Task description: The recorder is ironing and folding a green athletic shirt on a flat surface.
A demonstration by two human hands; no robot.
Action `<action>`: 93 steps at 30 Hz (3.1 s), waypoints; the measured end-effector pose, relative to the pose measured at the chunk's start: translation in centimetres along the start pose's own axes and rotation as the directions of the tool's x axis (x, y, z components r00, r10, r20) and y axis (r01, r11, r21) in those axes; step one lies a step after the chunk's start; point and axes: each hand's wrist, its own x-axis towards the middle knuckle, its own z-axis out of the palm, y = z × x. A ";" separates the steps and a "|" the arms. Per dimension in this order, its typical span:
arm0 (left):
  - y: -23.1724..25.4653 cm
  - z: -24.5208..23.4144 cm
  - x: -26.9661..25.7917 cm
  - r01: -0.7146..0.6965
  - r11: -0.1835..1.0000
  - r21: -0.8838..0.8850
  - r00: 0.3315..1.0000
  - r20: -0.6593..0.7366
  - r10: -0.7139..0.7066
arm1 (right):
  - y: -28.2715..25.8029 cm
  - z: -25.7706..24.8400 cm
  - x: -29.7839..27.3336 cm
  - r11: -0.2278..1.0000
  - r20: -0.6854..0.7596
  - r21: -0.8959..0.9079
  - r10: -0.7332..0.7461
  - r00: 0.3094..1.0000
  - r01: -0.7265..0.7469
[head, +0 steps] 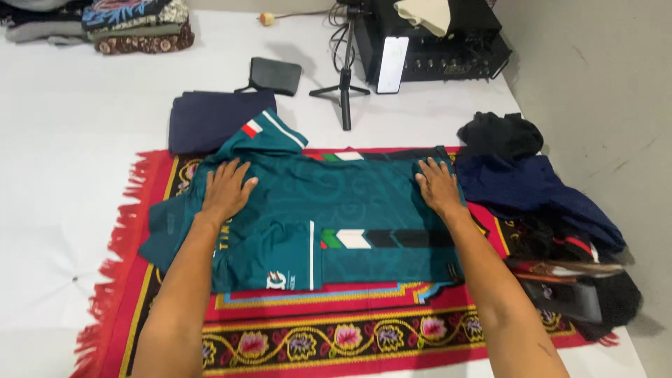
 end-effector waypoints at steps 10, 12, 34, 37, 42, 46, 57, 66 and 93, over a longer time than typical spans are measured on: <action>-3.7 1.6 0.9 0.231 0.967 0.106 0.950 0.192 -0.248 | 5.2 3.1 0.6 0.977 0.040 -0.082 0.199 0.979 -0.195; -3.4 0.8 1.0 0.290 0.943 0.161 0.917 0.235 -0.322 | 5.9 3.1 1.0 0.957 0.011 -0.092 0.277 0.961 -0.275; 0.4 -1.1 8.1 0.081 0.976 0.202 0.995 -0.067 -0.068 | 3.7 1.3 5.8 0.982 0.005 -0.113 0.152 0.988 -0.151; 1.6 -2.1 9.1 0.070 0.988 0.135 0.997 0.011 -0.072 | 4.1 0.9 6.0 0.987 -0.030 -0.112 0.112 0.993 -0.115; 1.8 -1.0 10.4 0.063 0.981 0.184 0.998 -0.039 -0.056 | 3.8 0.1 6.2 0.990 -0.138 -0.138 -0.011 0.990 -0.008; 2.4 -1.2 11.3 0.051 0.989 0.141 0.997 -0.059 -0.043 | 3.5 -0.4 6.5 0.992 -0.168 -0.117 -0.060 0.984 0.041; 0.4 -1.0 10.3 -0.009 0.960 -0.279 0.994 -0.108 -0.022 | 2.7 -3.0 5.3 0.990 -0.143 -0.121 -0.083 0.986 0.066; 2.3 -6.8 4.7 -0.059 0.946 -0.320 0.986 -0.164 0.006 | 3.4 -3.8 0.8 0.966 -0.200 -0.216 -0.184 0.962 0.140; -3.7 -8.0 -10.4 0.088 0.818 -0.568 0.990 -0.045 -0.137 | 2.3 -5.6 -9.1 0.942 -0.098 -0.335 -0.025 0.995 -0.009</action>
